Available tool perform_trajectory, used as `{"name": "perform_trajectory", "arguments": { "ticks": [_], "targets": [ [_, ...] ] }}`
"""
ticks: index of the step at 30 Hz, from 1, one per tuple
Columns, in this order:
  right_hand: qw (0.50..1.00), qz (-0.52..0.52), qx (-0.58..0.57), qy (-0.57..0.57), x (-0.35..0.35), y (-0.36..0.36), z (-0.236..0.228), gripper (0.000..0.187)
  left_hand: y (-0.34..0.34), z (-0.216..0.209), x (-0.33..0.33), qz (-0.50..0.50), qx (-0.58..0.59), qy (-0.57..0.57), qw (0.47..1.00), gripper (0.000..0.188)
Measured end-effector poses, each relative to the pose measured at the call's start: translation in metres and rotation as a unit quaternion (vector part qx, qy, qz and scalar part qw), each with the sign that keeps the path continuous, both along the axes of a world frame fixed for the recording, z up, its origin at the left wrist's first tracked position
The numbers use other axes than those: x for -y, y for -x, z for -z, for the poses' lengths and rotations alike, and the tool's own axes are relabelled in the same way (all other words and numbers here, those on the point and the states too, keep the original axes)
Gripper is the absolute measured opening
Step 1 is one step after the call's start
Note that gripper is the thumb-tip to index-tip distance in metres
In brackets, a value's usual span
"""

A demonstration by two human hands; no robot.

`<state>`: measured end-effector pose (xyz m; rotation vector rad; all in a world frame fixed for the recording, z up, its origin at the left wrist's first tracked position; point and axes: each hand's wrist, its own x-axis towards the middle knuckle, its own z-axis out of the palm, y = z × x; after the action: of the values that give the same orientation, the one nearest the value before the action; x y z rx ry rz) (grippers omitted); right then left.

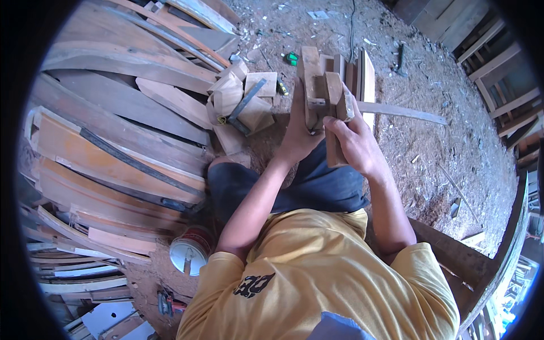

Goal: The person sits on the ground, picks up wooden pieces and a wooden marking gauge, and repeatedly marks lines on the wooden blocks using the gauge.

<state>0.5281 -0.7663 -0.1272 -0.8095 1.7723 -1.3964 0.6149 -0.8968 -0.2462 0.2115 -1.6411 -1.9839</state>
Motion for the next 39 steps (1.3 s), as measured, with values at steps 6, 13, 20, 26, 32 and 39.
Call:
{"name": "perform_trajectory", "arguments": {
  "ticks": [6,13,20,26,32,39],
  "targets": [
    [0.994,0.016,-0.103,0.013,-0.018,0.000,0.020,0.080,-0.017,0.002,0.020,0.072,-0.075,-0.001,0.995,0.109],
    [0.998,-0.007,-0.054,0.006,-0.017,-0.025,0.017,0.076,0.067,0.006,0.102,-0.115,-0.005,-0.151,0.982,0.049],
    [0.995,0.042,-0.075,0.044,-0.032,-0.031,0.024,0.073,0.078,0.014,0.066,-0.220,-0.038,0.000,0.975,0.028],
    [0.994,0.071,-0.072,0.045,0.006,0.019,0.012,0.068,0.079,-0.001,0.042,-0.200,-0.052,-0.056,0.977,0.029],
    [0.997,0.037,-0.066,-0.002,-0.038,-0.028,0.013,0.066,0.066,0.005,0.055,-0.263,-0.027,-0.065,0.962,0.038],
    [0.993,0.047,-0.109,-0.014,-0.026,-0.023,0.008,0.064,0.062,0.004,0.064,-0.261,-0.047,-0.040,0.963,0.035]
  ]
}}
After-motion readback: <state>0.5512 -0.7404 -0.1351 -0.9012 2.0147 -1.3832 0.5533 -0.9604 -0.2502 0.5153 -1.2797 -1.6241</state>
